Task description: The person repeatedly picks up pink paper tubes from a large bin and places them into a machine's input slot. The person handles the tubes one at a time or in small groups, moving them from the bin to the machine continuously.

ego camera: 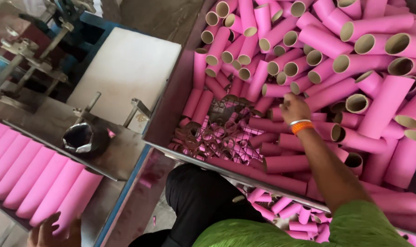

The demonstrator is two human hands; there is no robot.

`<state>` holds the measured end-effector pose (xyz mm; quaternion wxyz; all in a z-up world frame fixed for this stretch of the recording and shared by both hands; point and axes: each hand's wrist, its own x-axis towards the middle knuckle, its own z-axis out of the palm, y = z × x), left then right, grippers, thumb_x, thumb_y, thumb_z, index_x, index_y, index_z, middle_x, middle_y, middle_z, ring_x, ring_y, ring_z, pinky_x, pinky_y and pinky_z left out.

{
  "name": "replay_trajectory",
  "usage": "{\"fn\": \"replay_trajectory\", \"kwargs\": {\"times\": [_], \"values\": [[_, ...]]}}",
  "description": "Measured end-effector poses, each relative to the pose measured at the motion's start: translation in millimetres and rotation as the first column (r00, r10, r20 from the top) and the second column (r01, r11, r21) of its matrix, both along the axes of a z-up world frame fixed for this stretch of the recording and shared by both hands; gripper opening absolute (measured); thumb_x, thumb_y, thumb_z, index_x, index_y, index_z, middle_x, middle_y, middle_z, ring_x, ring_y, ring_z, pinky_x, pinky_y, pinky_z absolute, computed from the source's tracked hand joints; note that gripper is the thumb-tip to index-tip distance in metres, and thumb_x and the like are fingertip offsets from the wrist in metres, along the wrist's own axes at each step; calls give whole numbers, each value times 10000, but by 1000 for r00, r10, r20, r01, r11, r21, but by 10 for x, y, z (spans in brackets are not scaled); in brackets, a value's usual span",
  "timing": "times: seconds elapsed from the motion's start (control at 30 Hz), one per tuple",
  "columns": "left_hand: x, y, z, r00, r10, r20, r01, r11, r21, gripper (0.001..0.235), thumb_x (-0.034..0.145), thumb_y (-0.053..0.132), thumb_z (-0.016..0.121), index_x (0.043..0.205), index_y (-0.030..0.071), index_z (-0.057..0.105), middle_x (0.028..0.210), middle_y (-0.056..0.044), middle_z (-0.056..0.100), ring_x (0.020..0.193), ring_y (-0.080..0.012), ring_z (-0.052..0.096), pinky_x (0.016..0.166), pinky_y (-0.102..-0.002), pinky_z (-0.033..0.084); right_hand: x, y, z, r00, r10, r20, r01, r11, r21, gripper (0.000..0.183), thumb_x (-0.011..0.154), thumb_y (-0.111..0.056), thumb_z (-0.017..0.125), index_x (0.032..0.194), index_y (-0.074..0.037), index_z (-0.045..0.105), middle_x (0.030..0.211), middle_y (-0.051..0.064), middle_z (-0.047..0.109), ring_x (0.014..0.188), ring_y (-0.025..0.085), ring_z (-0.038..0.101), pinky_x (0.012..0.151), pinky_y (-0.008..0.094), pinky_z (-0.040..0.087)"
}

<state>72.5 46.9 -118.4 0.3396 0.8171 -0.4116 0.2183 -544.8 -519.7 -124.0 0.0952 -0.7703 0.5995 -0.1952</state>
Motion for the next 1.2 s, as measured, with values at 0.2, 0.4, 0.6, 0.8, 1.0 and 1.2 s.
{"fn": "replay_trajectory", "kwargs": {"times": [0.2, 0.4, 0.6, 0.8, 1.0, 1.2], "values": [[198, 311, -334, 988, 101, -121, -82, 986, 146, 402, 834, 254, 961, 1040, 21, 708, 997, -140, 648, 777, -210, 663, 669, -287, 552, 498, -648, 53, 908, 2, -419, -121, 959, -258, 701, 826, -207, 660, 1514, -186, 529, 1369, 221, 544, 1166, 443, 640, 933, 504, 536], [-42, 86, 65, 984, 156, -90, -135, 970, 205, 408, 835, 309, 928, 1071, 33, 741, 987, -131, 696, 865, -232, 690, 794, -337, 582, 632, -1354, -182, 930, -139, -341, 185, 977, 108, 461, 1044, -352, 444, 1417, -110, 565, 1380, 256, 572, 1180, 436, 638, 967, 505, 515], [-535, -200, 705, 974, 219, -58, -198, 948, 250, 358, 895, 354, 840, 1086, 68, 740, 1042, -104, 714, 968, -284, 696, 849, -395, 561, 323, -1922, 54, 852, -146, -504, 317, 908, 273, 418, 1049, -279, 482, 1398, -97, 621, 1426, 231, 590, 1262, 452, 593, 905, 724, 496], [-741, -428, 1081, 959, 231, -164, -200, 962, 185, 354, 855, 328, 832, 1081, 75, 730, 1080, -122, 701, 930, -296, 702, 799, -417, 557, -113, -1604, 360, 759, -37, -650, 28, 999, -25, 373, 931, -204, 595, 1276, -133, 718, 1316, 220, 670, 1145, 416, 666, 857, 561, 552], [-785, -444, 1156, 971, 196, -141, -181, 978, 107, 340, 828, 282, 854, 1048, 59, 722, 1030, -116, 697, 896, -292, 695, 782, -424, 557, 48, -1069, 448, 682, 41, -730, -24, 999, 34, 291, 917, -317, 697, 1140, -171, 814, 1107, 173, 810, 1042, 360, 768, 933, 495, 601], [-812, -429, 1201, 971, 175, -160, -168, 984, 55, 337, 811, 264, 852, 1049, 63, 721, 1020, -113, 695, 912, -302, 685, 791, -427, 551, 272, -694, 607, 582, 242, -776, -66, 966, 251, 530, 723, -500, 862, 1152, -194, 817, 1121, 151, 819, 1056, 335, 789, 912, 463, 625]]}}
